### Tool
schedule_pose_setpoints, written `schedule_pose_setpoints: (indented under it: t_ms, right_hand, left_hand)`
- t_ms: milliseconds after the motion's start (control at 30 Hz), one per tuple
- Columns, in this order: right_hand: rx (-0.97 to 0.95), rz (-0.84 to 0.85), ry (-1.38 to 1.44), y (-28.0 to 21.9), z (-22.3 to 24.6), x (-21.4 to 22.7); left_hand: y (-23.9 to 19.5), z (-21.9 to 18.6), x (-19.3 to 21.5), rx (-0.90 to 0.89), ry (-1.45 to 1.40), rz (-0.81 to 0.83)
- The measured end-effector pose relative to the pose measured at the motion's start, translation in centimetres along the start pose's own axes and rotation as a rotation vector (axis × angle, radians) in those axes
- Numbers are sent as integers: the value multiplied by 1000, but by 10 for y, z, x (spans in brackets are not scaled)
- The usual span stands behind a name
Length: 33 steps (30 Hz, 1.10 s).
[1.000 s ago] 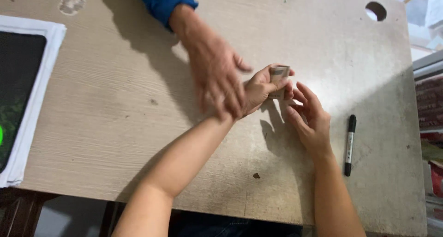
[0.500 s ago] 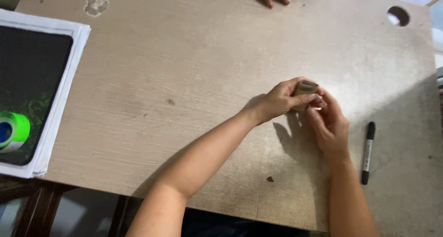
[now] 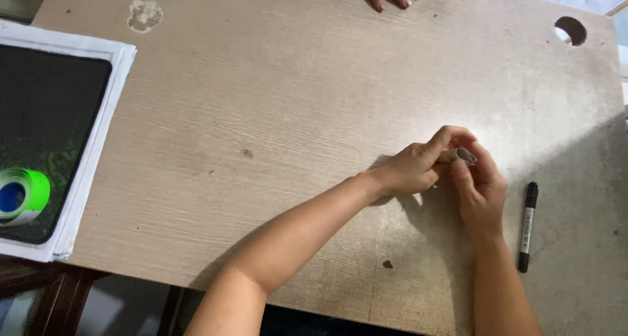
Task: The person folds a small rectangular piece of paper or cardstock repeatedly by hand on a wooden table. They manipulate the item with both hands, folding it into a smaller, compact shape while a black marker remains on the table nearby.
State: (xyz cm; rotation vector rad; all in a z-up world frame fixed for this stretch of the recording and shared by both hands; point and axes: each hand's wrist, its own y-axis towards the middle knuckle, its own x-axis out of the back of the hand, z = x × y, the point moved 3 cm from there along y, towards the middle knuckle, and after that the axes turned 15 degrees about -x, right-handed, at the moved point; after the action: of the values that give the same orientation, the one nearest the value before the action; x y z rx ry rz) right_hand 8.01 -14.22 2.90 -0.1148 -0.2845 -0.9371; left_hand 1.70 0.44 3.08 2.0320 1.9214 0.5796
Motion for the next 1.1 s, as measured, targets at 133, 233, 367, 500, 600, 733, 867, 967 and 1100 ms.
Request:
schedule_pose_setpoints:
  t_ms: [133,233,367,500,600,733,867,967,1100]
  right_hand:
    - [-32,45,127,-2,-2,-2]
    - [77,78,137,-2,9,-1]
    - [27,31,249,-1,10,3]
    - [8,57,337,0,5,6]
    - [-15,58,338,1,-2,7]
    - [-64,30,330,-1,-2,6]
    - [-59,32,327,0,0,7]
    - [-87,14,303,0,0,7]
    - [-128,69,354,2,-4,9]
  left_hand:
    - [2,12,-2,-21,129,33]
    - [2,5,-3,57,134,55]
    - [2,-3,0,-57,189,28]
    - [3,-18,1,66,137,24]
    - [1,-19,1,114,91,22]
    - [1,-13,1,111,111,29]
    - [0,-14,1,156,76,36]
    - [-1,-14,1,66,133,52]
    - [1,-22,1,76,85,47]
